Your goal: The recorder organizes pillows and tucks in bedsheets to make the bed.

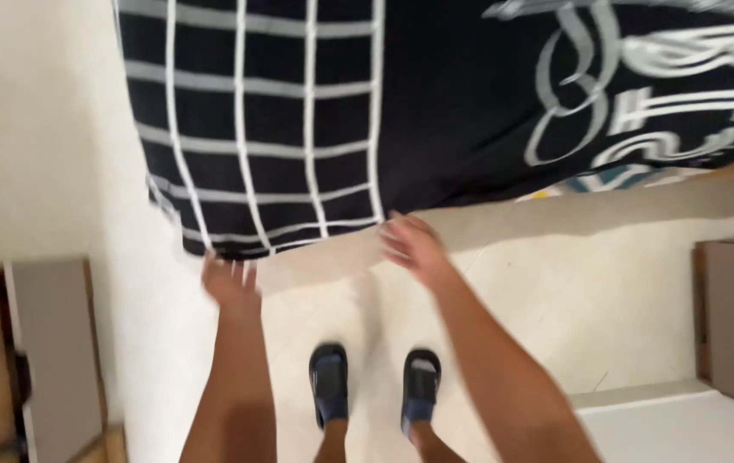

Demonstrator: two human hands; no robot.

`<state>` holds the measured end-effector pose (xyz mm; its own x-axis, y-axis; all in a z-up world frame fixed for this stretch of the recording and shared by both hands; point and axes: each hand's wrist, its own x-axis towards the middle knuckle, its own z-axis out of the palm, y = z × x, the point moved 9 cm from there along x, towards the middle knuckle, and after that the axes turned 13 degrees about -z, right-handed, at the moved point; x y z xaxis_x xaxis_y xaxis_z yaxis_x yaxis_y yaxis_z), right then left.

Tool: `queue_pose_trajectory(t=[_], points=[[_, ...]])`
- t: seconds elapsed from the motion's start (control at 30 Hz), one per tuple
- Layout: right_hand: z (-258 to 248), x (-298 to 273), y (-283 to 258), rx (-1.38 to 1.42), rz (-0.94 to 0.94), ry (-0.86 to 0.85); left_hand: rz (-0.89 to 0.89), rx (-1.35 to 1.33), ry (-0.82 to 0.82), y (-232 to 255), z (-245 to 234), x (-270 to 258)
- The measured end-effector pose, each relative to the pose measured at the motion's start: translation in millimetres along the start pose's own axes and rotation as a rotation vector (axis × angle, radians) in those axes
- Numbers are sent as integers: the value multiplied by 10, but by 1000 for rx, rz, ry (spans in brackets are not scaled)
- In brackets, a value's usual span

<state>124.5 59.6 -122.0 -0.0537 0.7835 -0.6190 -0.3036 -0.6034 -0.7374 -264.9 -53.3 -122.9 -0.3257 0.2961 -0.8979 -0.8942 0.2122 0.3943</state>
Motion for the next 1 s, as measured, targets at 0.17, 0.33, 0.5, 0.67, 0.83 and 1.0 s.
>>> queue_pose_trajectory(t=[0.17, 0.33, 0.5, 0.67, 0.83, 1.0], points=[[-2153, -595, -1022, -295, -73, 373, -83, 283, -5, -1403, -1059, 1268], [-3401, -291, -1778, -112, -160, 470, -124, 752, -357, -2861, 1035, -328], [-3335, 28, -2563, 329, -268, 475, -402, 768, -685, -4327, 2911, -1843], [-3728, 706, -2648, 567, -231, 237, -442, 284, -757, -5464, 3770, -1036], [-4027, 266, -2462, 479, -286, 327, -390, 208, -573, -5172, 3815, -1465], [-4701, 288, -1706, 98, -212, 668, -46, 538, -386, -5174, 3306, -1439]])
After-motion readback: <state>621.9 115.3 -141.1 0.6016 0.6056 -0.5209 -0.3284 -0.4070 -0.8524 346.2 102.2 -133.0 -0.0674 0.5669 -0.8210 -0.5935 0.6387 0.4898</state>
